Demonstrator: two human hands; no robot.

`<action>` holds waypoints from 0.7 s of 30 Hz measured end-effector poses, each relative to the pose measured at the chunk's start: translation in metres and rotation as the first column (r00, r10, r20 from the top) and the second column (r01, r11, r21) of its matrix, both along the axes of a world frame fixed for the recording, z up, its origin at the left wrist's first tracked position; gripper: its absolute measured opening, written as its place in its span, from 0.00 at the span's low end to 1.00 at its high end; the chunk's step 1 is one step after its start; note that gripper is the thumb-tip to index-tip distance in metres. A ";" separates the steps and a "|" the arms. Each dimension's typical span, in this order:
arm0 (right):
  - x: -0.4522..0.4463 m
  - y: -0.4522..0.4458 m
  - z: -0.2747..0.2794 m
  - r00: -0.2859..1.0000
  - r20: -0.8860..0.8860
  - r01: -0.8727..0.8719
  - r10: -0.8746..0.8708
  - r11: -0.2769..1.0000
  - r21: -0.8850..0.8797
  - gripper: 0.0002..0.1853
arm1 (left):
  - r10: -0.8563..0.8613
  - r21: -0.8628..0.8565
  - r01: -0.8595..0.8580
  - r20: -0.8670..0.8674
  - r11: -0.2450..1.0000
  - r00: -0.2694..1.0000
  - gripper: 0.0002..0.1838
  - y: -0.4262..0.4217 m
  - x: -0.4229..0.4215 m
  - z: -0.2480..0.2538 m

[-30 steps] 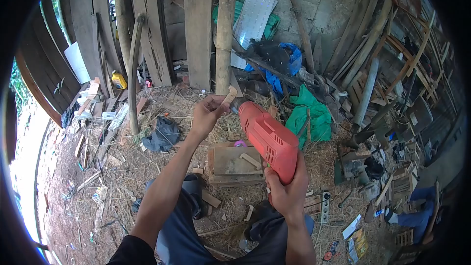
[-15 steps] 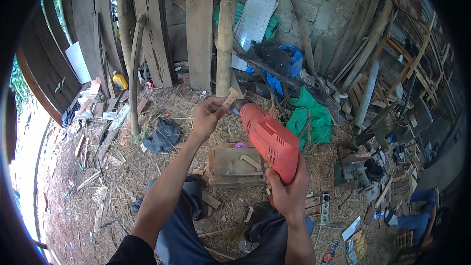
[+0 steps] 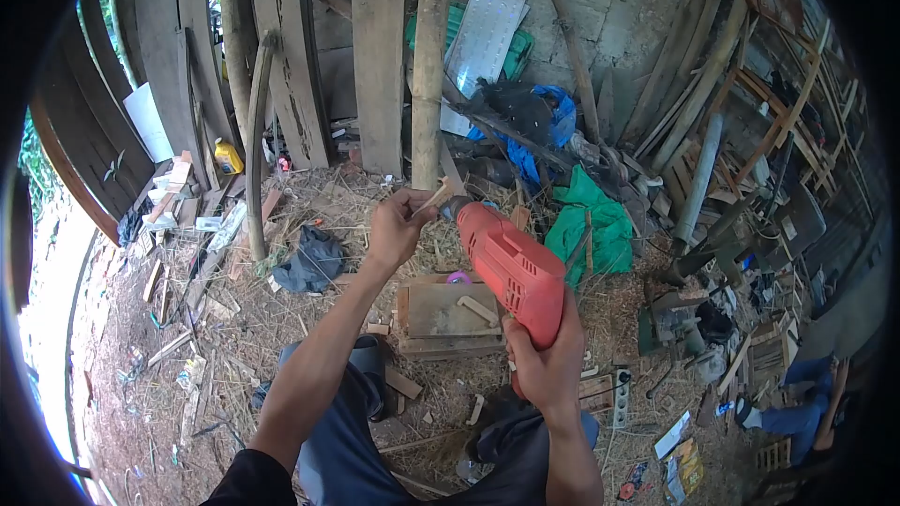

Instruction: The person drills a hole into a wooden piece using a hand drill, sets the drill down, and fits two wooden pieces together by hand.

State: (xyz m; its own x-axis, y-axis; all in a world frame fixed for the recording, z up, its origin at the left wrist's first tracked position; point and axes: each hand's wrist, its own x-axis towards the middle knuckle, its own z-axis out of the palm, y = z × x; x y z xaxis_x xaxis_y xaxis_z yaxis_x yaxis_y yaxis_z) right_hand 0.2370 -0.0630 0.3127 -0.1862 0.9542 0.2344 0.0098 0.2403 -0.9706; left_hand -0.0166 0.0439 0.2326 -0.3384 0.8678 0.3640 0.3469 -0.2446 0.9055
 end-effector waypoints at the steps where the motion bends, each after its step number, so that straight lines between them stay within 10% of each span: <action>1: 0.000 0.001 -0.003 1.000 0.025 0.008 -0.009 1.000 0.025 0.20 | 0.000 -0.002 0.000 0.001 1.000 1.000 0.12 -0.002 0.001 0.002; 21: 0.000 0.007 -0.013 0.970 0.237 0.031 -0.061 0.991 0.129 0.27 | 0.042 0.031 -0.043 0.034 0.999 0.999 0.11 -0.007 0.017 0.003</action>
State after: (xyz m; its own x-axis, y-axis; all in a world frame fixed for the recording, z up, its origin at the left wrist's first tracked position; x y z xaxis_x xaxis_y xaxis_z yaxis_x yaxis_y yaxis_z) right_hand 0.2369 -0.0556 0.3001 -0.2079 0.9294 0.3049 0.2521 0.3521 -0.9014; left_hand 0.0002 0.0367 0.2358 -0.3872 0.8404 0.3794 0.3277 -0.2592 0.9085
